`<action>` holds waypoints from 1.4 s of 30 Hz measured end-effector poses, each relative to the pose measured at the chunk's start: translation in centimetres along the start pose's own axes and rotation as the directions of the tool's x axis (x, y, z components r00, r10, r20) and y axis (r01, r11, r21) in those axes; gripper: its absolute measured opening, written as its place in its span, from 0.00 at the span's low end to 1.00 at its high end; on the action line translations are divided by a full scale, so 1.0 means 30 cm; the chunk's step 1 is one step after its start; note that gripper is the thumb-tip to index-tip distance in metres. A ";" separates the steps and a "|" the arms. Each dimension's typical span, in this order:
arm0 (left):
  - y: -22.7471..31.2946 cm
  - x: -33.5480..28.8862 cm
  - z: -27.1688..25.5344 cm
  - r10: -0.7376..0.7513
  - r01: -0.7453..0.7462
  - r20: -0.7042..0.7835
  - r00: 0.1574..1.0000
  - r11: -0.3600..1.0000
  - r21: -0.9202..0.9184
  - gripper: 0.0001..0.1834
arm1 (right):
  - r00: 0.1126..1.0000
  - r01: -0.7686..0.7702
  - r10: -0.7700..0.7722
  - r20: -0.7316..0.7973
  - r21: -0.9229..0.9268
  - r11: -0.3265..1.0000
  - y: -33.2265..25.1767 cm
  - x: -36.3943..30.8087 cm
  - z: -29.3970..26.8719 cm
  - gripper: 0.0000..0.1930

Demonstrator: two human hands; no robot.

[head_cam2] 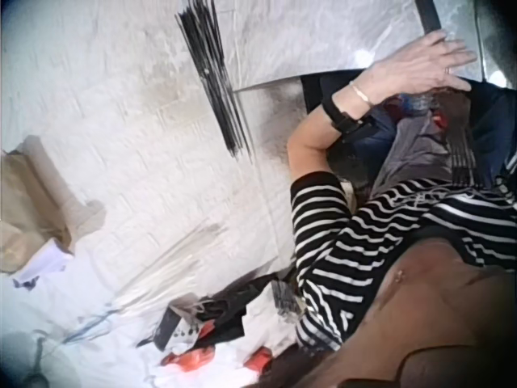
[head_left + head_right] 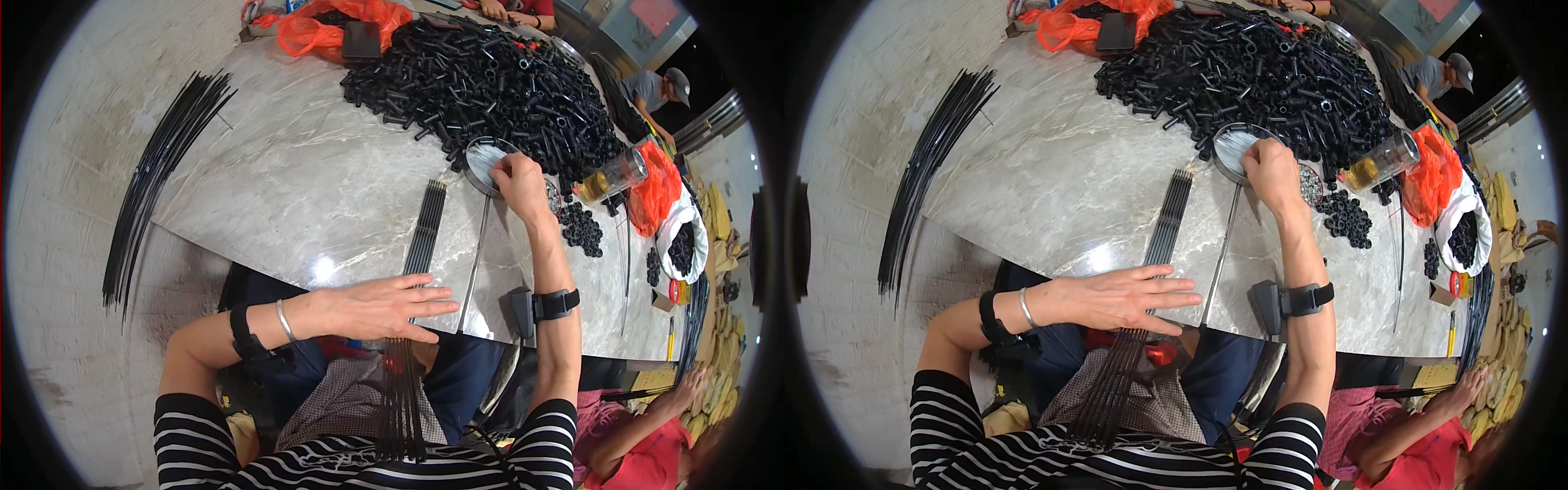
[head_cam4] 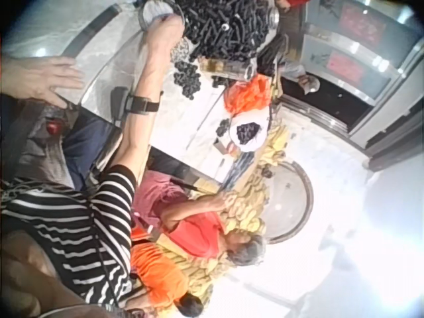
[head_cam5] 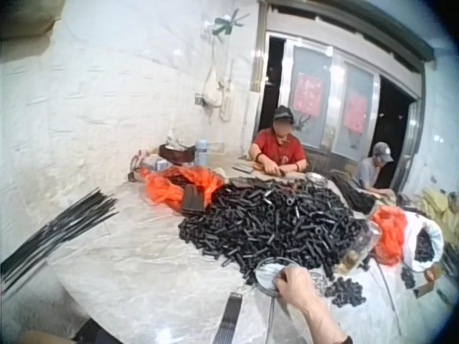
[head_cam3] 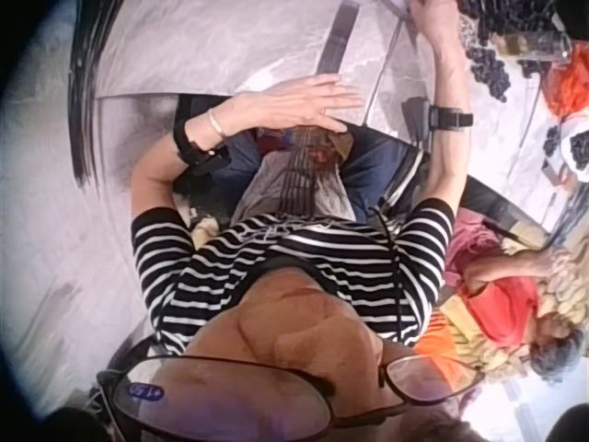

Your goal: Assembling or repairing umbrella rib components using pliers and plastic joints in a factory setting.

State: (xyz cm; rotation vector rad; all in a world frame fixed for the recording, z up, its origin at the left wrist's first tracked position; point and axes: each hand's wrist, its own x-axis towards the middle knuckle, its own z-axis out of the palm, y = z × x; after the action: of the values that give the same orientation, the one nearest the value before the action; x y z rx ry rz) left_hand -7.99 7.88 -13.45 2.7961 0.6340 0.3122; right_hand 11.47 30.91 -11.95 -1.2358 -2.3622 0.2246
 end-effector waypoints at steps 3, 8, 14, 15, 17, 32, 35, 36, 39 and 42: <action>0.002 0.001 -0.002 -0.003 0.003 0.006 1.000 1.000 0.006 0.24 | 0.998 -0.056 0.054 0.033 0.068 0.996 0.018 0.003 -0.002 0.08; -0.001 0.000 0.004 -0.002 0.002 -0.015 1.000 1.000 -0.029 0.25 | 0.990 0.022 0.009 -0.139 0.219 0.976 -0.016 -0.015 -0.042 0.07; -0.002 0.001 -0.009 -0.002 0.002 -0.014 1.000 0.999 -0.037 0.25 | 0.997 0.062 -0.074 0.034 0.271 0.961 -0.124 -0.114 -0.091 0.05; -0.005 0.005 -0.006 0.006 -0.007 -0.015 1.000 0.999 -0.039 0.25 | 0.987 0.145 -0.156 0.032 0.231 0.962 -0.121 -0.132 -0.073 0.05; -0.010 0.017 -0.004 0.013 -0.013 -0.017 1.000 1.000 -0.026 0.23 | 0.986 0.132 -0.148 0.082 0.180 0.975 -0.120 -0.161 -0.052 0.05; -0.006 -0.002 0.003 -0.003 0.002 -0.018 1.000 0.999 -0.039 0.19 | 0.975 0.220 -0.219 0.026 -0.057 0.974 -0.144 -0.175 0.039 0.06; -0.004 -0.001 0.003 -0.007 0.006 -0.031 0.999 0.999 -0.045 0.18 | 0.980 0.196 -0.192 0.053 -0.084 0.977 -0.152 -0.174 0.035 0.06; -0.004 -0.001 0.004 -0.009 0.007 -0.035 0.999 0.999 -0.050 0.18 | 0.980 0.195 -0.192 0.051 -0.080 0.977 -0.154 -0.174 0.036 0.06; -0.004 -0.005 0.007 -0.010 0.007 -0.045 0.999 0.998 -0.055 0.18 | 0.980 0.195 -0.192 0.052 -0.072 0.978 -0.157 -0.174 0.037 0.06; -0.004 -0.004 0.005 -0.006 0.004 -0.037 0.999 0.999 -0.036 0.18 | 0.980 0.195 -0.191 0.051 -0.074 0.978 -0.159 -0.176 0.037 0.07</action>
State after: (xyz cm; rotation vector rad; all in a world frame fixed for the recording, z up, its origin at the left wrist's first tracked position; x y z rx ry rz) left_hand -8.09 7.90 -13.63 2.7601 0.6372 0.3718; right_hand 10.02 23.93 -12.95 -1.0357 -2.5306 0.0972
